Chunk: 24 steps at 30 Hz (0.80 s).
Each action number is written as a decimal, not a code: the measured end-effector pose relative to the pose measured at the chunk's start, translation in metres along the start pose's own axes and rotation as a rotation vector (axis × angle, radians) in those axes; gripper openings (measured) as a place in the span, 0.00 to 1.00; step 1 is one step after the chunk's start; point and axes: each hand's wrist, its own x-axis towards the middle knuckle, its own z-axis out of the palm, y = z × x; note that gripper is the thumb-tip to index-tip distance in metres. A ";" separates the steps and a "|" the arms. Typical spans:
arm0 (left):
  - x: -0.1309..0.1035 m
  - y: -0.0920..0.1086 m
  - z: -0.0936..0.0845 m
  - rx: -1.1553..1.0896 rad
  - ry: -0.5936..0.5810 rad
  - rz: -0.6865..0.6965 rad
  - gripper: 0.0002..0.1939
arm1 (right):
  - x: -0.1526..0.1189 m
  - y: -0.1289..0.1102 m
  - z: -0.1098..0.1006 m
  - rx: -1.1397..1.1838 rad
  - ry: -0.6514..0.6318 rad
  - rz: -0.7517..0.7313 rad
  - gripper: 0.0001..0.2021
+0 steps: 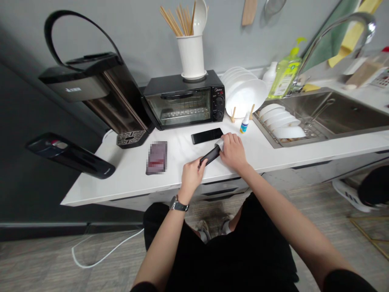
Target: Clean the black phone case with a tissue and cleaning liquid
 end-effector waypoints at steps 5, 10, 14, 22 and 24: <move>0.000 -0.001 -0.001 0.000 0.004 0.006 0.14 | 0.000 0.007 0.013 0.000 -0.040 0.200 0.15; 0.000 0.000 0.000 0.011 0.001 -0.010 0.14 | -0.006 0.009 0.016 0.074 0.040 0.179 0.20; 0.000 0.002 0.000 0.005 -0.018 -0.004 0.14 | -0.006 0.010 0.010 0.202 0.171 0.142 0.28; 0.002 0.001 0.000 0.054 -0.048 -0.018 0.11 | -0.028 -0.048 0.005 0.207 0.015 -0.273 0.25; 0.001 -0.002 0.001 0.106 -0.081 -0.029 0.10 | -0.039 -0.066 0.005 0.217 -0.014 -0.309 0.25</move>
